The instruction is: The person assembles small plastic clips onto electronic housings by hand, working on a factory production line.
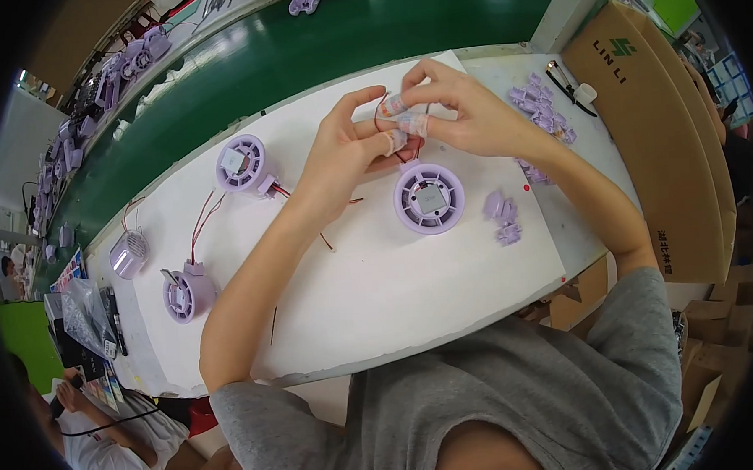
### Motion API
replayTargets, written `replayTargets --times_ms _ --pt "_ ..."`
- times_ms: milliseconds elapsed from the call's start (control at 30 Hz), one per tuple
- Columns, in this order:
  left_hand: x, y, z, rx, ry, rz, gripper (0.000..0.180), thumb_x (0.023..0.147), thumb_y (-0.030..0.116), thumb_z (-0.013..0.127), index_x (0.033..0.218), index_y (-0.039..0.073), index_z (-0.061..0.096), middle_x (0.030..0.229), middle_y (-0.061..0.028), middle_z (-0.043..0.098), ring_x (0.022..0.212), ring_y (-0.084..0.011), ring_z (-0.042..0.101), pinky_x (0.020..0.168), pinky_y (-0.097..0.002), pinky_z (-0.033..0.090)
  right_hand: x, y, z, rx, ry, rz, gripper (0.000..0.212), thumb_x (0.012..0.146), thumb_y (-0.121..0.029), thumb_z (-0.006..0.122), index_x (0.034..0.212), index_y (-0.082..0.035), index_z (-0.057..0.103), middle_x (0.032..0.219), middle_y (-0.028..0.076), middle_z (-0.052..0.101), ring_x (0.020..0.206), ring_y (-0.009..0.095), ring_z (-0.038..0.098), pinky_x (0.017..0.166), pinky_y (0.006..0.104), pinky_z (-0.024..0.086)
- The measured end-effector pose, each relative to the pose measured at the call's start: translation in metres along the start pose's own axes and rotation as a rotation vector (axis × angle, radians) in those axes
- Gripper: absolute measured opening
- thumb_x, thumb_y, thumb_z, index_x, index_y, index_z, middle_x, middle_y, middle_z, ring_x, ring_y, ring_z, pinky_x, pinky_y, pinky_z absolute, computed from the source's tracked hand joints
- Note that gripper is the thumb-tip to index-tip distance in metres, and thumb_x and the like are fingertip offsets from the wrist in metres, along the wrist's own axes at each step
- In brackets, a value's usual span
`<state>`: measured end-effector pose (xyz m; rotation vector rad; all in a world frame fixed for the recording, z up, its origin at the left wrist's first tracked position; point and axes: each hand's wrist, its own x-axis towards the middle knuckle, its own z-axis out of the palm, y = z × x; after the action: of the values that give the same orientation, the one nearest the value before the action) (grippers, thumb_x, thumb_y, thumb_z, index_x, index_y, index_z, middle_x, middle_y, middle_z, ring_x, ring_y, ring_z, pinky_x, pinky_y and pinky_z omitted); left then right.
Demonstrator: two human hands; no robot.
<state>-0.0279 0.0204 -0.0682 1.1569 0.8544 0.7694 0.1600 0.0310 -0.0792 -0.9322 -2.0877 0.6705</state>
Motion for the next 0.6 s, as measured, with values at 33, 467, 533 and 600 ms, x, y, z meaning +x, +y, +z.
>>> replayTargets --times_ms 33,467,533,600 --pt "0.000 0.001 -0.003 -0.050 -0.021 -0.013 0.051 0.081 -0.004 0.048 0.128 0.003 0.031 0.098 -0.0171 0.060 0.090 -0.0227 0.062 0.082 -0.0326 0.051 -0.001 0.004 0.000 0.016 -0.013 -0.101 0.023 0.077 -0.016 0.060 0.095 -0.002 0.063 0.079 0.009 0.058 0.076 0.020 0.053 0.072 0.0300 0.042" --pt "-0.013 0.002 -0.008 1.239 0.134 0.904 0.052 0.063 -0.011 0.054 0.112 0.006 0.051 0.111 -0.0197 0.046 0.087 -0.0338 0.055 0.084 -0.0400 0.043 -0.017 -0.009 -0.018 -0.110 -0.192 0.104 0.020 0.079 -0.009 0.055 0.094 0.002 0.062 0.084 0.016 0.062 0.075 0.027 0.058 0.068 0.0327 0.046" --pt "-0.011 -0.004 -0.013 1.177 0.039 0.805 0.046 0.066 -0.009 0.052 0.109 0.008 0.054 0.114 -0.0137 0.049 0.101 -0.0330 0.050 0.098 -0.0453 0.033 -0.019 -0.009 -0.018 -0.199 -0.208 0.124 0.019 0.078 -0.008 0.055 0.092 0.003 0.062 0.083 0.018 0.061 0.075 0.030 0.057 0.068 0.0350 0.046" --pt "-0.010 -0.008 -0.016 1.284 -0.075 0.669 0.039 0.065 -0.008 0.055 0.101 0.006 0.056 0.110 -0.0111 0.051 0.102 -0.0298 0.050 0.099 -0.0469 0.033 -0.022 -0.009 -0.019 -0.229 -0.227 0.138 0.019 0.078 -0.008 0.055 0.091 0.004 0.062 0.083 0.018 0.061 0.075 0.030 0.057 0.068 0.0356 0.046"
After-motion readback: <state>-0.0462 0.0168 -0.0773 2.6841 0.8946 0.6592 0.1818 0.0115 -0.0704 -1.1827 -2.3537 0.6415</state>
